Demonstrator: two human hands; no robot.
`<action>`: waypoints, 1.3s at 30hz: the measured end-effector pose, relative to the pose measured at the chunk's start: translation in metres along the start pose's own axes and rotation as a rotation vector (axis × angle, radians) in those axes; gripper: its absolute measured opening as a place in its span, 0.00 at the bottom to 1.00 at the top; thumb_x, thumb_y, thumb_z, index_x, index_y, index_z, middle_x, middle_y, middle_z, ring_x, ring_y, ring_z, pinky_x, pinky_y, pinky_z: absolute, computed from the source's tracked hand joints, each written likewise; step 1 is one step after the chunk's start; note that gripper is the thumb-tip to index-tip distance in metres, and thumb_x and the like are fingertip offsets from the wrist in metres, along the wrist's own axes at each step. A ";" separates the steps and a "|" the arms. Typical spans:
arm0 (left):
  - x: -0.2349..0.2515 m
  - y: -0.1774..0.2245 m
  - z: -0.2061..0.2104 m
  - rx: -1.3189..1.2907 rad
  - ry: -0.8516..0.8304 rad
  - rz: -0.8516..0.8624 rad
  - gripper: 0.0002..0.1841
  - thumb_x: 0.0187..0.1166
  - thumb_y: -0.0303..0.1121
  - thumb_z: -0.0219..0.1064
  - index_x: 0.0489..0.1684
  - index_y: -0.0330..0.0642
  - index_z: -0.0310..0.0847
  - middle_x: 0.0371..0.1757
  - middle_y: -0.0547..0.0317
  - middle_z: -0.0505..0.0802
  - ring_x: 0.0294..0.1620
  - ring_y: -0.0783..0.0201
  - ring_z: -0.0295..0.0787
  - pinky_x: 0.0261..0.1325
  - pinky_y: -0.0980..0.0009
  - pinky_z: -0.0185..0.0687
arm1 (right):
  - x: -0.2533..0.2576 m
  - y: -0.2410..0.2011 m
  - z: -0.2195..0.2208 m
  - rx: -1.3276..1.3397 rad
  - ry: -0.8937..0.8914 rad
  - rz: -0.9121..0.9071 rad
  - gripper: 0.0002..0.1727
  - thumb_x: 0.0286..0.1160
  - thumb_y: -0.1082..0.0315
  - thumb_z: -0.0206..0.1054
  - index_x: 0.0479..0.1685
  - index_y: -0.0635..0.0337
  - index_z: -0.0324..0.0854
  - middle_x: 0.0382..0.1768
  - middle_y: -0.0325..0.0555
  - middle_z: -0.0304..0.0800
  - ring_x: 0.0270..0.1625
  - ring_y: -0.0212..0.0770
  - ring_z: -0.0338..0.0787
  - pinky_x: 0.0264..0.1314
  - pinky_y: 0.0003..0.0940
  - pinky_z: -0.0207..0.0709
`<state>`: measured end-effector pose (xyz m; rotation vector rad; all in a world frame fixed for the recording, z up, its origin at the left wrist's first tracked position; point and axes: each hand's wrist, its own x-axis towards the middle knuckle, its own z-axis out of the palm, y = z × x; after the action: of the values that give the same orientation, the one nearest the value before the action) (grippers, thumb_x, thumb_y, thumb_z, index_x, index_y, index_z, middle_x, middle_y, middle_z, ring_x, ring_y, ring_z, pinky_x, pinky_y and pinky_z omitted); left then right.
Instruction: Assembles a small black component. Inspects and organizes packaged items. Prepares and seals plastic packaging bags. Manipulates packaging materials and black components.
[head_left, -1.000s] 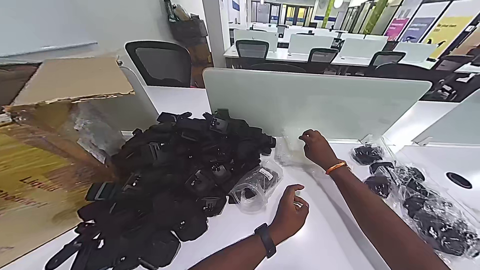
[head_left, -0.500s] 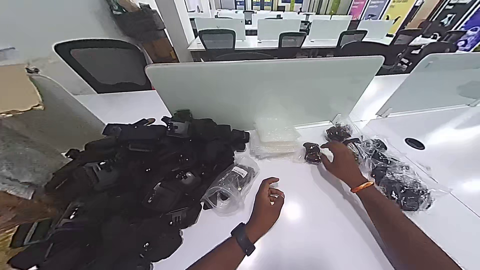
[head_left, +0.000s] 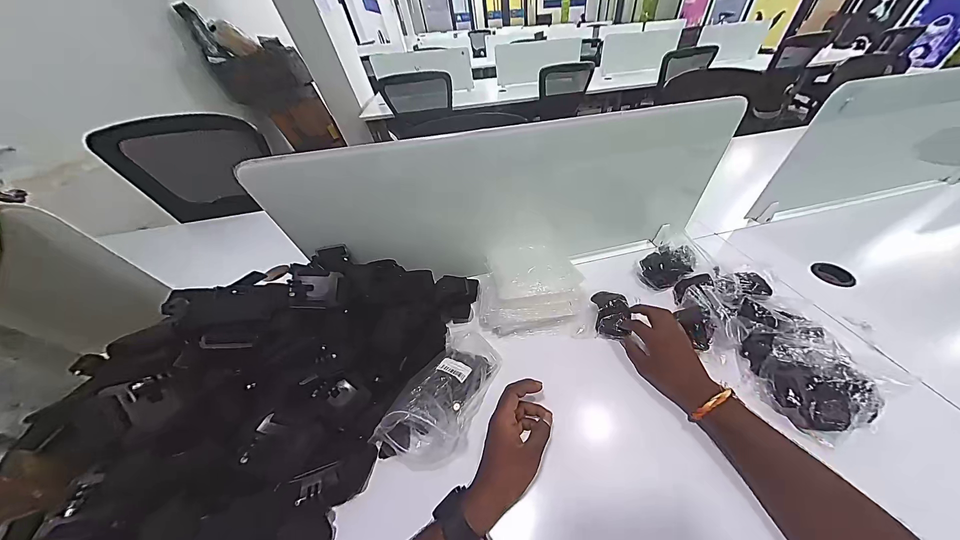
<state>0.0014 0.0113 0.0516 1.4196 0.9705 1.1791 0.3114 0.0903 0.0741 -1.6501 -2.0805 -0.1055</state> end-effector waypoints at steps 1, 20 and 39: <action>-0.001 -0.001 0.000 0.000 -0.002 0.009 0.25 0.73 0.19 0.67 0.71 0.35 0.73 0.62 0.52 0.90 0.40 0.63 0.93 0.44 0.69 0.93 | -0.001 0.000 0.001 -0.001 0.007 -0.007 0.17 0.75 0.60 0.67 0.60 0.52 0.89 0.73 0.57 0.81 0.76 0.62 0.77 0.72 0.62 0.73; -0.001 -0.004 -0.002 -0.001 -0.033 0.029 0.24 0.73 0.20 0.67 0.70 0.36 0.74 0.66 0.53 0.87 0.42 0.63 0.92 0.45 0.69 0.93 | 0.001 -0.005 0.004 -0.067 0.058 -0.067 0.13 0.78 0.61 0.61 0.41 0.51 0.92 0.69 0.50 0.85 0.74 0.58 0.79 0.72 0.59 0.72; -0.001 -0.004 -0.002 0.001 -0.043 0.034 0.24 0.73 0.20 0.67 0.71 0.36 0.74 0.66 0.53 0.87 0.42 0.64 0.92 0.45 0.69 0.92 | -0.003 -0.015 0.003 -0.096 0.092 -0.109 0.13 0.73 0.60 0.59 0.37 0.54 0.90 0.63 0.50 0.89 0.68 0.58 0.84 0.64 0.62 0.73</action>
<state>-0.0008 0.0112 0.0478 1.4617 0.9198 1.1687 0.2973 0.0842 0.0734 -1.5549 -2.1238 -0.3156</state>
